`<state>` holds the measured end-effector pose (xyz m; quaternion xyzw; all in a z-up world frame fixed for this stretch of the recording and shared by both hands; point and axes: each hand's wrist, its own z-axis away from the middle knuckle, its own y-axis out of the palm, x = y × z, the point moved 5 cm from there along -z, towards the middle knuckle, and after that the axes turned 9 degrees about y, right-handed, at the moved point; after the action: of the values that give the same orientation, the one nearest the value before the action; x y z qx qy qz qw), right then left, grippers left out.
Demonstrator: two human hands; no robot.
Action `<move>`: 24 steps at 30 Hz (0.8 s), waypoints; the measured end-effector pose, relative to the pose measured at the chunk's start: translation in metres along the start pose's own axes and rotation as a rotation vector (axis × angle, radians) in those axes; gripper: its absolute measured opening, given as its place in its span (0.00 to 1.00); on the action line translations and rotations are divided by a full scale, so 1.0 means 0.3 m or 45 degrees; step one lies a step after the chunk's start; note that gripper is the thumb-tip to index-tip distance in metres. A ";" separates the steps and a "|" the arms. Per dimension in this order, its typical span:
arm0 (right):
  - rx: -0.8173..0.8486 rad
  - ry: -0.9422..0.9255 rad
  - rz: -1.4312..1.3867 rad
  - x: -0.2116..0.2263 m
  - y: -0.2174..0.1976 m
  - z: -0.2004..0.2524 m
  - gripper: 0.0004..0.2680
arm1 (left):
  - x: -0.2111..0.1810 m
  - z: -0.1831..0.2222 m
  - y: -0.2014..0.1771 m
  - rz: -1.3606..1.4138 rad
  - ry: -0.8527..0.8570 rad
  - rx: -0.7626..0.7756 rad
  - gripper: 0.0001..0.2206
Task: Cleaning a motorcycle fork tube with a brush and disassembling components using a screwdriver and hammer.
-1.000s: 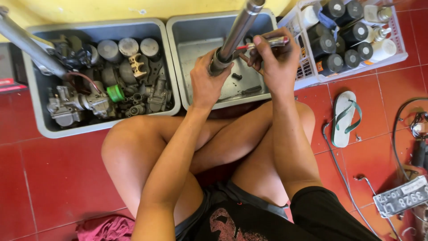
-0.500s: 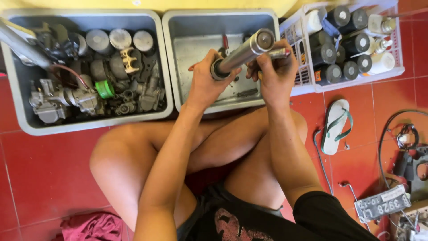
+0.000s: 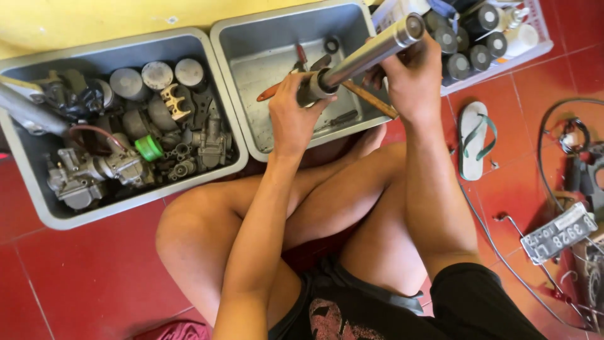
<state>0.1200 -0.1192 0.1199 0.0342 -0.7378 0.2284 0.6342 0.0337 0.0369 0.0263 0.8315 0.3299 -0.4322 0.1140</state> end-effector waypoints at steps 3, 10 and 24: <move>-0.005 -0.039 -0.092 -0.028 0.010 -0.009 0.04 | 0.020 -0.002 -0.003 0.027 -0.041 0.045 0.21; 0.055 -0.011 -0.197 -0.018 0.073 -0.093 0.04 | 0.081 -0.028 -0.038 0.061 -0.075 0.037 0.21; 0.374 0.031 -0.415 -0.125 0.090 -0.101 0.06 | 0.071 -0.024 -0.007 0.205 -0.042 0.144 0.15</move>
<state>0.1459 -0.0924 0.0791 0.2422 -0.6738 0.2284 0.6597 0.0455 0.0515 0.0139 0.8532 0.2352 -0.4532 0.1064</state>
